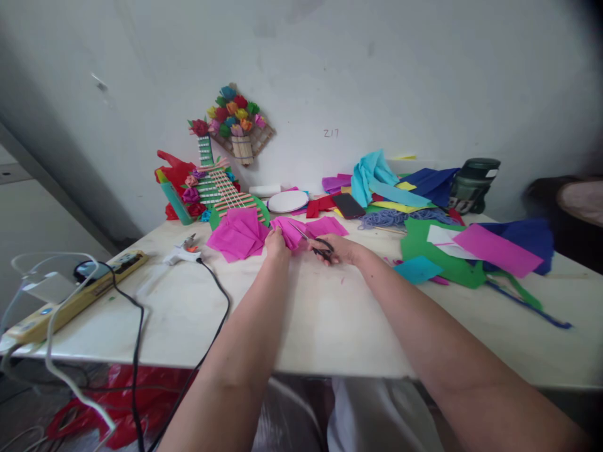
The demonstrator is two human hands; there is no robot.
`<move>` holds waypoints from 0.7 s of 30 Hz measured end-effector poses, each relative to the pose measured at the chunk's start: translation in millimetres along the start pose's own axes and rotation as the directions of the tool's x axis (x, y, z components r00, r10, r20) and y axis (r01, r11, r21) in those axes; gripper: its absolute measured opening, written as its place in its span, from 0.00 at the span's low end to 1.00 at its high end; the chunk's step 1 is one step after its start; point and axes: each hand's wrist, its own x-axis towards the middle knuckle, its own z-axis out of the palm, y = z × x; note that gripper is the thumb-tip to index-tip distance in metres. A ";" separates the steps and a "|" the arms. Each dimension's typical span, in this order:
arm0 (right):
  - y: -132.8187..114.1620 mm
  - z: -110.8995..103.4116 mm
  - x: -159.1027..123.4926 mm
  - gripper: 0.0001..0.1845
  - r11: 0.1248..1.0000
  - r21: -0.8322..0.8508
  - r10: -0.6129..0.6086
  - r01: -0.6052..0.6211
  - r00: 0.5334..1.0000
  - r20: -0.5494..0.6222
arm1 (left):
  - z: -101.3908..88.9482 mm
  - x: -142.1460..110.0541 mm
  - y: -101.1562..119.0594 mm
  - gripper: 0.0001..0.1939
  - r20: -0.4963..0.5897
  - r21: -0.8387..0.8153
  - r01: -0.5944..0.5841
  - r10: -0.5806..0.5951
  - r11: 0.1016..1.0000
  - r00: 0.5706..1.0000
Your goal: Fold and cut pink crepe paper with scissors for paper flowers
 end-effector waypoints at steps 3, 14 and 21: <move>-0.4 0.9 0.0 0.19 1.000 -0.016 -0.015 0.015 1.000 -0.008 | 1.0 -2.1 -1.0 0.05 0.013 0.022 -0.004 0.004 1.000 1.000; -4.9 4.5 0.8 0.16 0.999 -0.048 -0.006 0.003 0.999 -0.042 | 2.6 -2.9 -1.3 0.08 -0.006 0.024 0.005 -0.005 1.000 1.000; -11.9 10.7 -3.1 0.14 0.997 -0.071 -0.011 0.004 0.996 -0.090 | 2.3 -2.9 -2.7 0.07 0.000 0.040 -0.005 0.005 0.999 1.000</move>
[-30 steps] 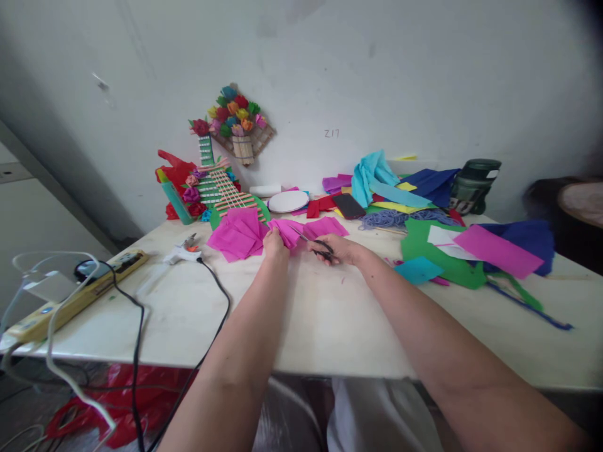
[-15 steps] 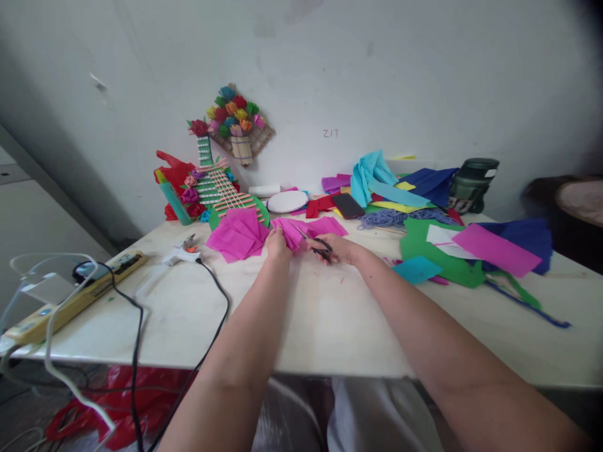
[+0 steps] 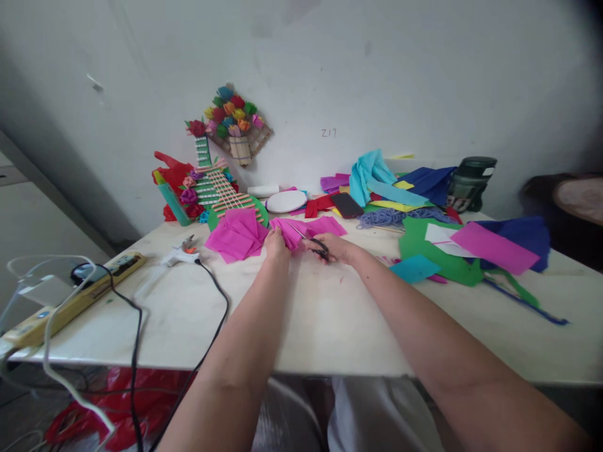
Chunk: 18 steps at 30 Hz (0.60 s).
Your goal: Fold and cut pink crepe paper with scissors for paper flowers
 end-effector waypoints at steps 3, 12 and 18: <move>2.6 -0.3 2.3 0.13 1.000 0.012 0.001 -0.001 1.000 0.000 | -0.1 -0.4 1.0 0.06 0.007 -0.003 0.005 -0.005 1.000 1.000; 6.3 -1.1 5.6 0.13 1.000 0.024 0.011 -0.011 1.000 0.003 | 0.1 -2.4 4.4 0.07 -0.016 -0.022 0.003 -0.003 1.000 1.000; 4.6 0.5 4.5 0.14 1.000 0.008 0.021 -0.021 1.000 -0.008 | -0.9 -2.9 5.1 0.07 -0.018 -0.027 0.003 -0.004 1.000 1.000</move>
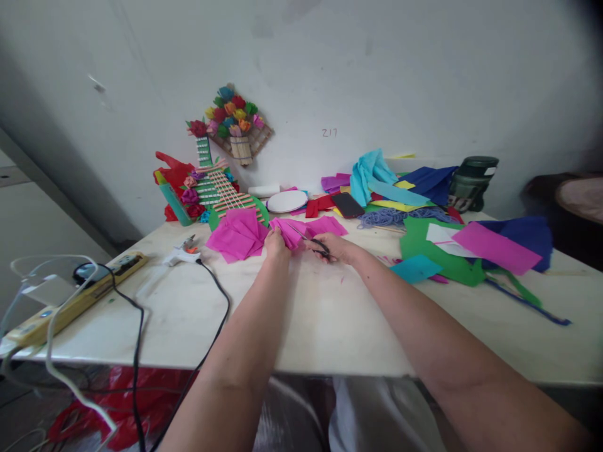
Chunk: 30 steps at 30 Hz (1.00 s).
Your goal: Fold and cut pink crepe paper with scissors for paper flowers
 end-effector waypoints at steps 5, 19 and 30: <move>2.5 0.1 3.7 0.14 1.000 -0.016 0.010 -0.010 1.000 -0.015 | -0.7 3.9 -1.4 0.05 0.013 -0.023 -0.003 0.003 1.000 1.000; 7.1 -7.2 1.7 0.17 0.996 0.064 -0.058 0.055 0.997 0.045 | 2.7 -0.7 -3.2 0.06 0.050 0.018 -0.018 0.017 1.000 0.999; 0.3 -2.0 -0.4 0.17 0.998 0.056 -0.025 0.026 1.000 -0.017 | 2.1 0.8 -10.4 0.07 0.115 0.013 -0.042 0.040 0.999 0.993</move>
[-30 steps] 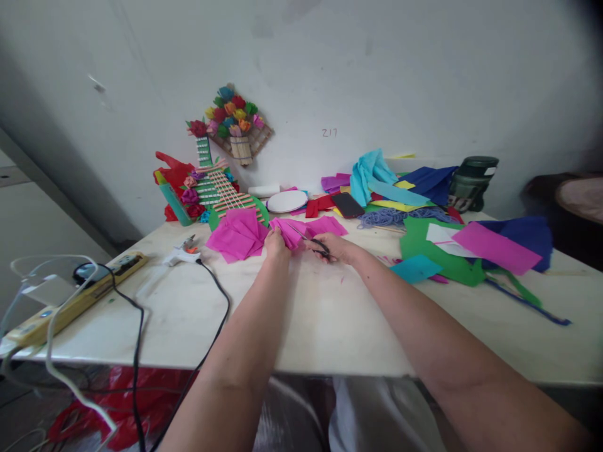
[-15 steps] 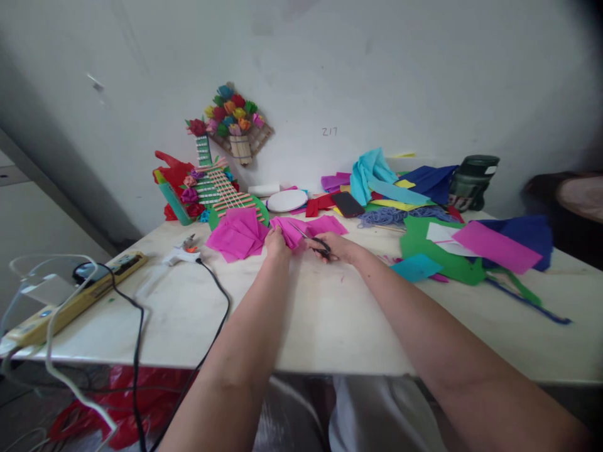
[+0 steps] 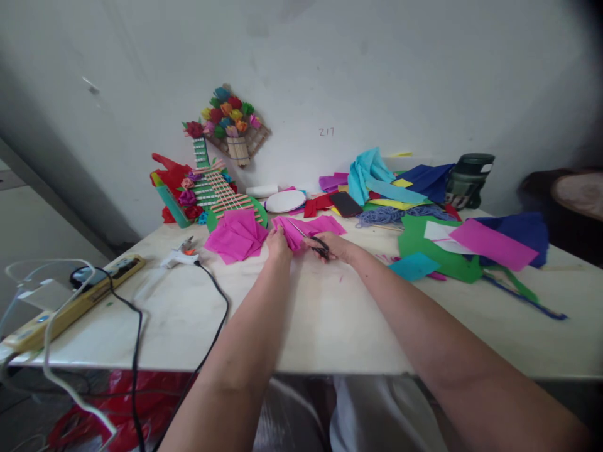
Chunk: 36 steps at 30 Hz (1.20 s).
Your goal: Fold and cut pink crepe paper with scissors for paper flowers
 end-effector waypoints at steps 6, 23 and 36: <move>1.3 2.1 2.9 0.16 1.000 0.015 0.021 -0.021 1.000 -0.019 | 1.3 -3.8 2.1 0.07 -0.014 0.005 0.001 -0.001 1.000 1.000; 12.7 2.0 13.7 0.16 1.000 0.012 0.007 -0.006 0.999 -0.038 | 2.8 -9.5 8.7 0.07 -0.051 0.038 0.018 -0.016 0.999 0.999; 18.7 0.1 17.9 0.15 0.999 0.001 -0.051 0.051 0.997 -0.055 | 1.6 -6.6 8.0 0.08 -0.049 -0.044 -0.003 0.000 0.999 0.999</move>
